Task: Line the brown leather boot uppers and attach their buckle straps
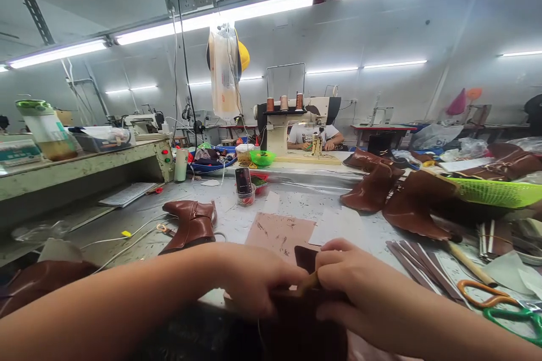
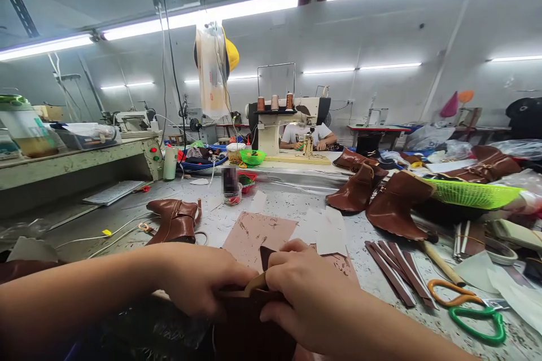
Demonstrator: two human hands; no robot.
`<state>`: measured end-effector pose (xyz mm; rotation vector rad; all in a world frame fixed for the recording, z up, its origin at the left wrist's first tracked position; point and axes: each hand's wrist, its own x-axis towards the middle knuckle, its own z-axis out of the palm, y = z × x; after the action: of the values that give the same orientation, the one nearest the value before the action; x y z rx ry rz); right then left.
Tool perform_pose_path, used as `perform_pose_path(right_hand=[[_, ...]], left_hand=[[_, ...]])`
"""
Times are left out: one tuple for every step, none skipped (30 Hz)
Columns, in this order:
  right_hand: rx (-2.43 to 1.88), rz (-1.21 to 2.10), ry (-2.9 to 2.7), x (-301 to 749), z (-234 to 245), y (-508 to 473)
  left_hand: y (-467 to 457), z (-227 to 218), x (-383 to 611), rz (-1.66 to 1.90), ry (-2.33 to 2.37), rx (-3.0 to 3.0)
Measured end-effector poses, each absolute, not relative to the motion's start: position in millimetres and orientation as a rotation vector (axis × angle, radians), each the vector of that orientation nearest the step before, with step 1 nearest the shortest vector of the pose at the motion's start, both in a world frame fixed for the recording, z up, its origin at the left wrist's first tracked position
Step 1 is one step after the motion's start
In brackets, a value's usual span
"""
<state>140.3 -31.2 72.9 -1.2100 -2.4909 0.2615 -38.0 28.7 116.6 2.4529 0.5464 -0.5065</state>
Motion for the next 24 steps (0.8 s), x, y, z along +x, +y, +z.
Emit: perform_pose_path(right_hand=[[-1.21, 0.238, -2.47, 140.5, 71.9, -31.7], [-1.215, 0.224, -2.457, 141.8, 71.2, -32.5], [-1.232, 0.219, -2.452, 144.1, 71.0, -33.6], [-1.259, 0.218, -2.456, 147.1, 71.0, -34.9], [-1.295, 0.218, -2.465, 150.5, 71.1, -36.2], [-1.331, 0.211, -2.474, 154.0, 70.9, -37.5], [-1.359, 0.197, -2.475, 157.1, 70.3, -38.5], [-1.369, 0.184, -2.47, 159.6, 69.3, -39.2], [-1.361, 0.175, -2.459, 161.3, 67.6, -39.4], [-1.341, 0.165, -2.445, 162.2, 65.6, -39.2], [-1.317, 0.151, -2.43, 162.3, 63.3, -38.7], [-1.286, 0.13, -2.414, 161.8, 61.0, -38.1], [-1.25, 0.101, -2.398, 160.7, 59.0, -37.4], [-1.21, 0.059, -2.38, 159.4, 57.5, -37.0], [-1.17, 0.002, -2.354, 158.1, 56.7, -36.8], [-1.134, -0.069, -2.317, 157.0, 56.7, -37.0], [-1.105, -0.148, -2.272, 156.4, 57.6, -37.5], [-1.094, -0.227, -2.224, 156.7, 59.4, -38.2], [-1.095, -0.286, -2.194, 158.0, 62.2, -39.2], [-1.105, -0.308, -2.197, 160.4, 65.7, -40.3], [-1.12, -0.283, -2.249, 163.8, 69.7, -41.4], [-1.136, -0.213, -2.343, 167.9, 73.9, -42.5], [-1.159, -0.109, -2.448, 172.3, 77.9, -43.6], [-1.192, 0.012, -2.54, 176.5, 81.4, -44.7]], left_hand=[[28.5, 116.2, -34.6, -0.45, 0.551, 2.509], [28.0, 114.7, -31.9, -0.359, 0.56, 2.549], [27.4, 112.2, -30.1, -0.258, 0.566, 2.558], [27.1, 108.9, -29.6, -0.166, 0.572, 2.539], [27.0, 105.2, -30.1, -0.096, 0.59, 2.5], [27.5, 101.4, -31.8, -0.055, 0.614, 2.452], [28.4, 97.7, -34.1, -0.042, 0.63, 2.409], [29.8, 94.5, -36.8, -0.05, 0.636, 2.365], [31.6, 92.1, -39.4, -0.063, 0.634, 2.321], [33.7, 90.9, -41.6, -0.086, 0.624, 2.277], [36.1, 91.0, -42.9, -0.127, 0.603, 2.232], [38.4, 92.5, -43.1, -0.181, 0.579, 2.193], [40.6, 95.4, -42.0, -0.241, 0.562, 2.176], [42.4, 99.6, -39.5, -0.301, 0.546, 2.186], [43.7, 104.7, -35.8, -0.348, 0.525, 2.227], [44.3, 110.2, -30.9, -0.368, 0.502, 2.289], [44.1, 115.5, -25.2, -0.35, 0.481, 2.372], [43.2, 120.0, -19.2, -0.29, 0.468, 2.466], [41.9, 123.1, -13.3, -0.199, 0.454, 2.553], [40.3, 124.4, -8.0, -0.092, 0.439, 2.622], [38.8, 123.7, -3.8, 0.006, 0.419, 2.67], [37.6, 121.0, -0.9, 0.086, 0.386, 2.693], [36.9, 116.7, 0.3, 0.147, 0.342, 2.687], [36.7, 111.1, 0.1, 0.187, 0.296, 2.661]])
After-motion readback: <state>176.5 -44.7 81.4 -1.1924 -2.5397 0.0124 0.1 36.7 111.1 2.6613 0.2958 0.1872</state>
